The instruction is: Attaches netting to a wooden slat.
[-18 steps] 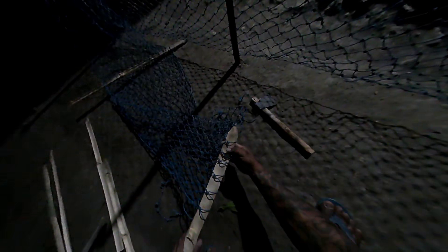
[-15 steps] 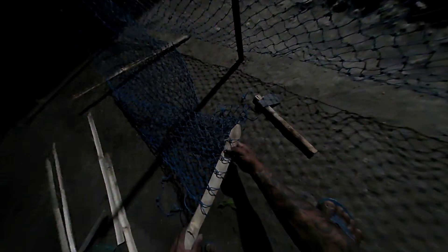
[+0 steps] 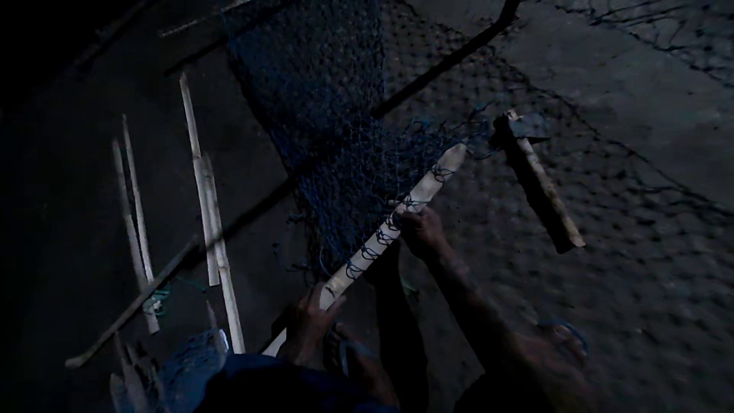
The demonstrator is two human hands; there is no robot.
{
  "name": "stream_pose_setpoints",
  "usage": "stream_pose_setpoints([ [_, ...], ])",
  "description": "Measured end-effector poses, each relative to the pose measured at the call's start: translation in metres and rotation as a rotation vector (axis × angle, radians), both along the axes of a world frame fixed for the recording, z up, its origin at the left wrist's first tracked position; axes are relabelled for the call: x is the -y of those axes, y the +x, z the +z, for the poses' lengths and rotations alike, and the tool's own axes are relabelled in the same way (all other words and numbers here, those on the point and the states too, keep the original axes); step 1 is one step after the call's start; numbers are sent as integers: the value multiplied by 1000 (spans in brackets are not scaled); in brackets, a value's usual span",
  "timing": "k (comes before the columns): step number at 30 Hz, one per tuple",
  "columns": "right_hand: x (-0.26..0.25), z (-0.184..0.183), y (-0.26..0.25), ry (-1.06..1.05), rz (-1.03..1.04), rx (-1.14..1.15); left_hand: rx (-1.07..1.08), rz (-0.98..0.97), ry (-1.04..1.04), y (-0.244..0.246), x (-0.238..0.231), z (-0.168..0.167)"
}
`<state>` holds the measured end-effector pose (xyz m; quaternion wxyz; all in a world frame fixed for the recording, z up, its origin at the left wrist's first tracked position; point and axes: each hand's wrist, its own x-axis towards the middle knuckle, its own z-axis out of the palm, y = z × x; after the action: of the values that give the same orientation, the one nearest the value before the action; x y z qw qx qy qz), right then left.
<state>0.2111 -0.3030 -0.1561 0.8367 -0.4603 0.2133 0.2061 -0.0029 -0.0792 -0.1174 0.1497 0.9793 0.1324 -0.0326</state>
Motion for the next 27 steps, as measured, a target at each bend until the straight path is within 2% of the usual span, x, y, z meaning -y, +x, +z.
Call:
stream_pose_setpoints([
  [9, -24, 1, -20, -138, -135, 48, -61, -1, -115, 20, 6, -4],
  [16, -38, -3, -42, -97, 20, 55, -115, 31, -209, 39, 11, 0],
  [18, -44, -6, -48, -76, 7, 35, -110, 62, -263, 41, 13, -3],
  [23, -56, 0, -57, -178, 29, 20, -104, 100, -351, 48, 18, -2],
  [27, -67, 6, -76, -180, 153, 28, 34, 4, -331, 53, 20, -10],
])
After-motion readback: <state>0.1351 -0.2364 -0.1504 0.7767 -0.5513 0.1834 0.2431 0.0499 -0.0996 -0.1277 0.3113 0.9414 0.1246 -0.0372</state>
